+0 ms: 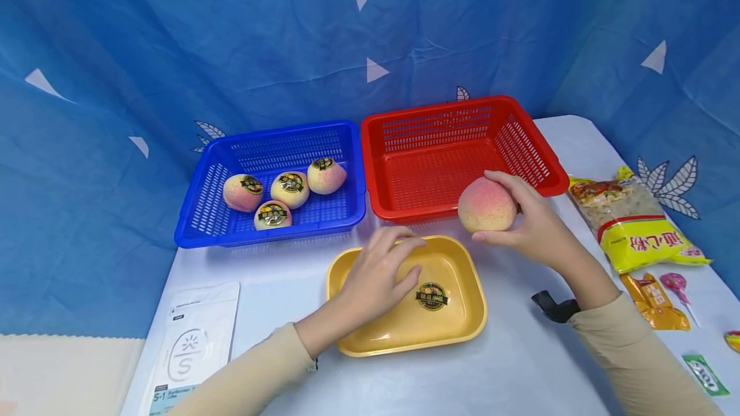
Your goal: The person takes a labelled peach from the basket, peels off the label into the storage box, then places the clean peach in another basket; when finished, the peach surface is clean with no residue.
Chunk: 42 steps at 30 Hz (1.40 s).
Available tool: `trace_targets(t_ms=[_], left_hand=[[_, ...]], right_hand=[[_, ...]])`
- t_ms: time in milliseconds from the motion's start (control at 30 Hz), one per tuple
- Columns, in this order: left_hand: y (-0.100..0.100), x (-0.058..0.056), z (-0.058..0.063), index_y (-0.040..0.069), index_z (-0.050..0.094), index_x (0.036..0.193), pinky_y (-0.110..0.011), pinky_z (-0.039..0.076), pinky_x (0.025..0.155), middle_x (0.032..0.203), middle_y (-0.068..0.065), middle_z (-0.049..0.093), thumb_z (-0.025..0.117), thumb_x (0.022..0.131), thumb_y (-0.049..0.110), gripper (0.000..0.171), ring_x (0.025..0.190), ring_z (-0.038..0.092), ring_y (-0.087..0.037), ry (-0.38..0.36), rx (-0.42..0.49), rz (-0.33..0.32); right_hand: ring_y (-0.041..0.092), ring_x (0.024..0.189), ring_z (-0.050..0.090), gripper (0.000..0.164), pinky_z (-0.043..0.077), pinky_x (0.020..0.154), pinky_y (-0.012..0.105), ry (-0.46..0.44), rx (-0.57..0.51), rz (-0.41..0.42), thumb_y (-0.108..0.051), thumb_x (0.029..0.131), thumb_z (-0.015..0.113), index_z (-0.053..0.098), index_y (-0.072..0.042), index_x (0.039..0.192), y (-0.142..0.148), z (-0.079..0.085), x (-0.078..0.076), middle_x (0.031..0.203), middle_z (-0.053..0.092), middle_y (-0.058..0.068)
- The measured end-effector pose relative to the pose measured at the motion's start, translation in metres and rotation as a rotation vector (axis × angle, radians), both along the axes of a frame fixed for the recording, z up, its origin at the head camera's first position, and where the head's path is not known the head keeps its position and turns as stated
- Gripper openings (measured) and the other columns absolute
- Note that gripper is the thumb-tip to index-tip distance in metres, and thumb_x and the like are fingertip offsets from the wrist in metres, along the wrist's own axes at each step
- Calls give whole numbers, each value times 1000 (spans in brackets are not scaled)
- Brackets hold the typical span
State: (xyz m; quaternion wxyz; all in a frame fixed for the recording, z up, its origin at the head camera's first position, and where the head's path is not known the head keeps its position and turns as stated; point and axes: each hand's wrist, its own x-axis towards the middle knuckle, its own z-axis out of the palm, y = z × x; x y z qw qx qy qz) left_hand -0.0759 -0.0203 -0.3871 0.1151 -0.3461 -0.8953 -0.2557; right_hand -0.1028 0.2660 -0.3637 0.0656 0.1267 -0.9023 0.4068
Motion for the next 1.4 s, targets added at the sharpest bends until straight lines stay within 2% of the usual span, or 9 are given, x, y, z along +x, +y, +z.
trace_targets(t_ms=[100, 233, 367, 500, 600, 800, 1000, 1200, 1400], left_hand=[[-13, -12, 6, 14, 61, 131, -46, 45, 107, 135, -6, 55, 73, 87, 25, 46, 129, 48, -26, 22, 29, 94], [-28, -35, 9, 10, 52, 140, -52, 39, 113, 151, -10, 44, 71, 89, 32, 59, 142, 37, -29, -63, 29, 210], [-36, -55, 7, 7, 43, 149, -53, 32, 119, 160, -9, 34, 66, 93, 42, 70, 151, 27, -26, -166, -6, 250], [-34, -67, 4, 7, 36, 153, -51, 27, 122, 164, -7, 28, 60, 94, 53, 79, 154, 20, -25, -197, -63, 232], [-30, -74, 1, 7, 33, 155, -49, 23, 124, 165, -6, 24, 57, 93, 59, 84, 155, 16, -25, -194, -110, 234], [-24, -81, -6, 7, 33, 155, -47, 23, 124, 165, -5, 26, 53, 92, 65, 88, 155, 16, -23, -201, -168, 268], [-23, -81, -5, 10, 33, 155, -44, 25, 124, 165, -3, 27, 54, 90, 69, 91, 155, 18, -20, -257, -154, 292], [-22, -83, -3, 9, 31, 156, -42, 26, 123, 166, -3, 24, 55, 89, 69, 92, 155, 16, -19, -275, -169, 282], [-22, -86, -5, 9, 31, 156, -42, 26, 123, 166, -2, 23, 53, 89, 71, 93, 156, 15, -19, -269, -180, 277]], right_hand=[[17, 125, 47, 94, 39, 85, -1, 44, -8, -31, -21, 67, 93, 43, -25, 148, 8, 2, -7, 141, 47, 5], [7, 122, 42, 93, 40, 81, -2, 79, -40, -70, -16, 67, 92, 45, -29, 147, 20, 2, -21, 138, 47, 3], [12, 125, 42, 91, 44, 79, 1, 51, -67, -84, -16, 72, 89, 43, -30, 149, 29, 2, -43, 139, 46, 4], [28, 131, 42, 91, 58, 91, 34, -5, -13, -89, -25, 77, 86, 36, -30, 154, 34, -1, -68, 146, 43, 9], [35, 134, 41, 93, 51, 96, 62, -54, 32, -79, -32, 80, 84, 31, -27, 156, 35, -6, -89, 152, 39, 14], [41, 139, 35, 97, 46, 101, 65, -205, 123, -53, -39, 81, 81, 25, -19, 158, 32, -18, -127, 156, 33, 19], [44, 139, 34, 98, 36, 110, 66, -311, 199, -35, -36, 84, 79, 21, -10, 159, 32, -27, -153, 156, 32, 24], [45, 137, 36, 98, 32, 113, 67, -362, 189, -77, -32, 85, 77, 16, -9, 159, 35, -33, -165, 155, 33, 24], [46, 140, 29, 99, 26, 115, 67, -372, 204, -101, -31, 86, 76, 14, -9, 160, 38, -37, -169, 158, 27, 26]])
